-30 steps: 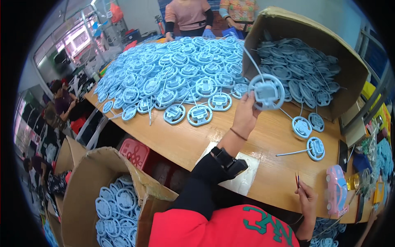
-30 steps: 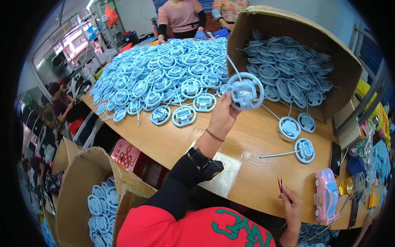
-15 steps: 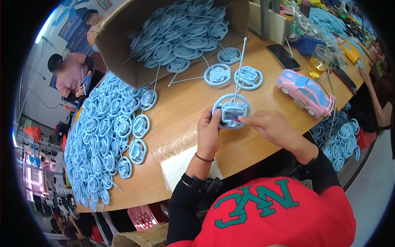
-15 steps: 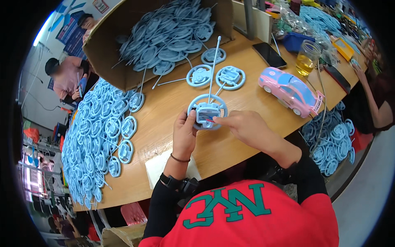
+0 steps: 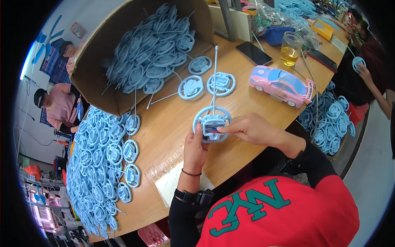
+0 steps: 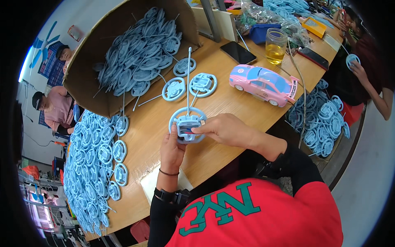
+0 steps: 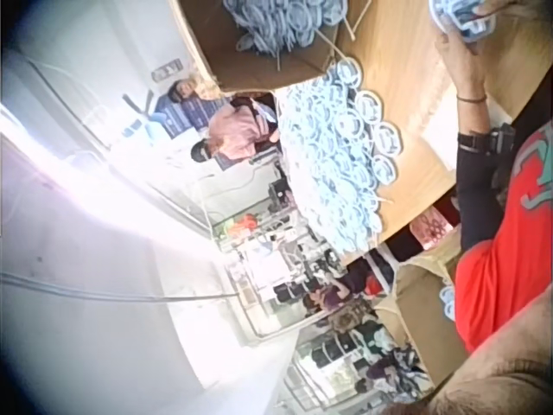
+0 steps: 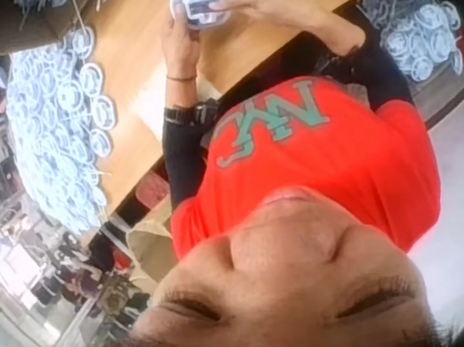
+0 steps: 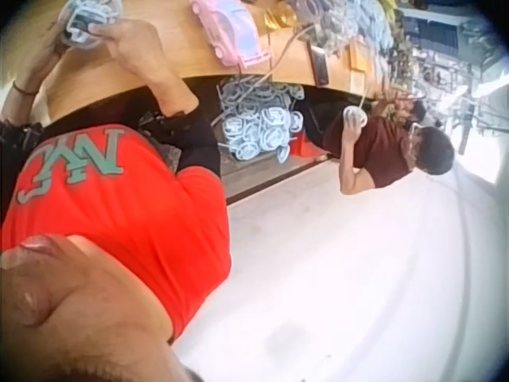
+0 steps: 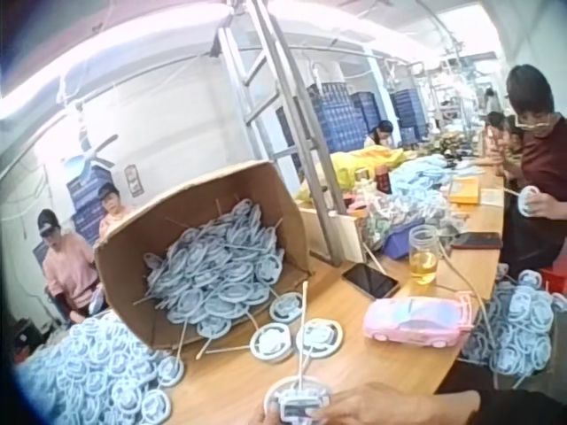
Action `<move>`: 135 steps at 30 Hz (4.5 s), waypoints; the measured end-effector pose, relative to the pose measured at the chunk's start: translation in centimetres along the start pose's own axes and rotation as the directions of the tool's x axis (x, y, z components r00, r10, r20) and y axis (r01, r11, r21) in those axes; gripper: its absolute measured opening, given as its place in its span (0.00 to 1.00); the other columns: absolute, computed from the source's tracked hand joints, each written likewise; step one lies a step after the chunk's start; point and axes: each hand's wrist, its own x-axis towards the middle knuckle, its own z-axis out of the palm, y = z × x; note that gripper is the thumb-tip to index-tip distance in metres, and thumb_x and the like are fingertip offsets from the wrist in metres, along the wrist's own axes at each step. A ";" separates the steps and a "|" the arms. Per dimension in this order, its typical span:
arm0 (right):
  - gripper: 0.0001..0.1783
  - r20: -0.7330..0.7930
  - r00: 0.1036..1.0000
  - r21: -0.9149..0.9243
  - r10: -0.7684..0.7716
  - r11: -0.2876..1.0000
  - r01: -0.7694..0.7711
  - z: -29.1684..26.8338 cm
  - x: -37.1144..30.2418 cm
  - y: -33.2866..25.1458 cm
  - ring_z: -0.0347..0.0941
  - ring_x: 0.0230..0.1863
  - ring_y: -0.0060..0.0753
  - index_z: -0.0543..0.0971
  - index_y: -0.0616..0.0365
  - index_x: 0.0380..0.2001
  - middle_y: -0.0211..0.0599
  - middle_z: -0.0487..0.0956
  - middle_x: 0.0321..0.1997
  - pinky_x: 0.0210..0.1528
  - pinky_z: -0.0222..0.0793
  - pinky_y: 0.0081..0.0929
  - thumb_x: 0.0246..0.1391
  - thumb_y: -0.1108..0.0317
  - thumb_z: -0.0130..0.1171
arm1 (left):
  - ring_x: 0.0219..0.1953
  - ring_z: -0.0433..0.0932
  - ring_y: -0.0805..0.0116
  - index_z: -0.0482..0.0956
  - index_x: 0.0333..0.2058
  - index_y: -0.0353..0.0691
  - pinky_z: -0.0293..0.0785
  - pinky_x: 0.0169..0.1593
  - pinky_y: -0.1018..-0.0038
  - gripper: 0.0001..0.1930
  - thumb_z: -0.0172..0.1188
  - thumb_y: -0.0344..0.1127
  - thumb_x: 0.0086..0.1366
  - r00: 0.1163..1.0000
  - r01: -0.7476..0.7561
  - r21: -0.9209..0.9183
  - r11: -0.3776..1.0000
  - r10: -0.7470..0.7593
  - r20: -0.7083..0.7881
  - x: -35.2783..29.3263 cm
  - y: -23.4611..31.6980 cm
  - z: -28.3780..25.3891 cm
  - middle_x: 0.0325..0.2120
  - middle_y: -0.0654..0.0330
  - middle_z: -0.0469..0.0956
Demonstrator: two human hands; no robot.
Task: Assemble circular plastic components with wires and antennas at a workbench.
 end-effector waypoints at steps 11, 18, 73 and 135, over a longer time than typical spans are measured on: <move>0.18 -0.025 1.000 0.059 -0.006 0.998 0.007 1.7 -0.6 1.1 0.77 0.35 0.45 0.81 0.42 0.48 0.39 0.81 0.34 0.37 0.72 0.37 0.54 0.70 0.57 | 0.45 0.79 0.66 0.69 0.52 0.35 0.77 0.48 0.70 0.23 0.44 0.50 0.72 0.999 0.051 0.163 0.985 -0.049 -0.014 -0.1 0.3 -0.2 0.45 0.55 0.77; 0.19 0.034 0.994 0.215 0.102 0.971 -0.107 -0.6 -2.6 1.1 0.78 0.35 0.43 0.79 0.46 0.51 0.43 0.81 0.36 0.39 0.72 0.33 0.54 0.70 0.56 | 0.65 0.59 0.53 0.54 0.65 0.38 0.56 0.67 0.55 0.35 0.50 0.54 0.67 0.668 -0.726 -0.372 0.579 0.721 -0.182 -0.9 14.7 -14.3 0.65 0.47 0.56; 0.20 0.014 0.999 -0.148 0.046 0.988 -0.043 -0.4 -1.3 -0.9 0.76 0.33 0.43 0.80 0.44 0.49 0.41 0.80 0.33 0.35 0.71 0.34 0.52 0.72 0.57 | 0.34 0.78 0.75 0.75 0.49 0.34 0.80 0.38 0.75 0.17 0.56 0.39 0.68 0.987 -0.145 0.350 0.925 0.161 -0.015 0.6 1.2 -1.9 0.35 0.62 0.78; 0.27 -0.296 0.937 0.185 0.184 0.974 -0.133 -0.9 -1.7 0.2 0.73 0.37 0.24 0.74 0.61 0.55 0.36 0.78 0.41 0.38 0.68 0.19 0.48 0.80 0.61 | 0.33 0.74 0.57 0.71 0.39 0.38 0.71 0.43 0.64 0.12 0.53 0.30 0.55 0.529 -0.653 0.562 -0.508 0.225 0.818 4.7 4.8 0.8 0.28 0.59 0.73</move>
